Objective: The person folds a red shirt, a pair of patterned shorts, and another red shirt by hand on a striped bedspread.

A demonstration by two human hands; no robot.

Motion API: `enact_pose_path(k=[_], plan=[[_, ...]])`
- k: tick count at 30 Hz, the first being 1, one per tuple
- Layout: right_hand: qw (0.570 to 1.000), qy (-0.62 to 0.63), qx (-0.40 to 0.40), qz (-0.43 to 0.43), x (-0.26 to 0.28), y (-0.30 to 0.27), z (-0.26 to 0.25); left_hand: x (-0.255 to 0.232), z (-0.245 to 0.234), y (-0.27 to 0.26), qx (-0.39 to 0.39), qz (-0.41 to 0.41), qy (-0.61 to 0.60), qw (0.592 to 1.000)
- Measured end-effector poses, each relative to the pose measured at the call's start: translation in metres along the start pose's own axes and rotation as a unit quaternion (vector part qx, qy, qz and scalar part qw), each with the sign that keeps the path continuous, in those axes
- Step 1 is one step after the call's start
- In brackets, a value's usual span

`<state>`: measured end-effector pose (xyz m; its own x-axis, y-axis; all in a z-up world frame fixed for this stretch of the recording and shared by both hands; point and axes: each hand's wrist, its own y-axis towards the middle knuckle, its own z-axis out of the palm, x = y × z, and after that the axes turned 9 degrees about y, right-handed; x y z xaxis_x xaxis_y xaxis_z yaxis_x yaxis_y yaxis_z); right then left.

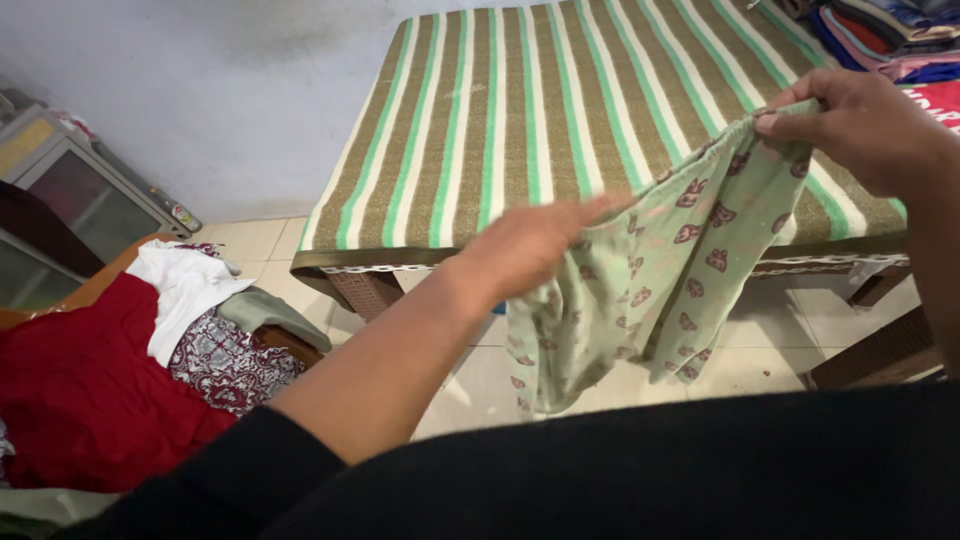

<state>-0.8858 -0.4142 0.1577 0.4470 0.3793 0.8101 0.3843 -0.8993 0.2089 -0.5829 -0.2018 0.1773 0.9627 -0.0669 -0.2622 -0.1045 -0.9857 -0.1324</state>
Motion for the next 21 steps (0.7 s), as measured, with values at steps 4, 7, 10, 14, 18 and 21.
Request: enact_pose_path(k=[4, 7, 10, 14, 18, 21], plan=[[0.998, 0.008, 0.033, -0.057, 0.019, 0.007, 0.013, -0.015, 0.01, 0.017, 0.181, 0.078, 0.017, 0.98], [0.995, 0.06, 0.052, -0.065, 0.037, 0.001, 0.021, -0.008, 0.017, 0.037, 0.217, -0.047, -0.159, 0.962], [0.997, -0.017, 0.075, 0.016, 0.061, -0.012, 0.028, 0.018, 0.026, 0.061, 0.115, -0.149, -0.316, 0.93], [0.979, -0.034, 0.2, 0.012, 0.095, -0.031, 0.061, 0.039, 0.033, 0.083, 0.05, -0.138, -0.421, 0.895], [0.956, 0.026, 0.291, 0.024, 0.124, -0.05, 0.109, 0.048, 0.037, 0.098, 0.006, -0.148, -0.523, 0.839], [0.903, 0.159, 0.398, 0.023, 0.12, -0.063, 0.133, 0.051, 0.035, 0.095, -0.102, -0.082, -0.475, 0.87]])
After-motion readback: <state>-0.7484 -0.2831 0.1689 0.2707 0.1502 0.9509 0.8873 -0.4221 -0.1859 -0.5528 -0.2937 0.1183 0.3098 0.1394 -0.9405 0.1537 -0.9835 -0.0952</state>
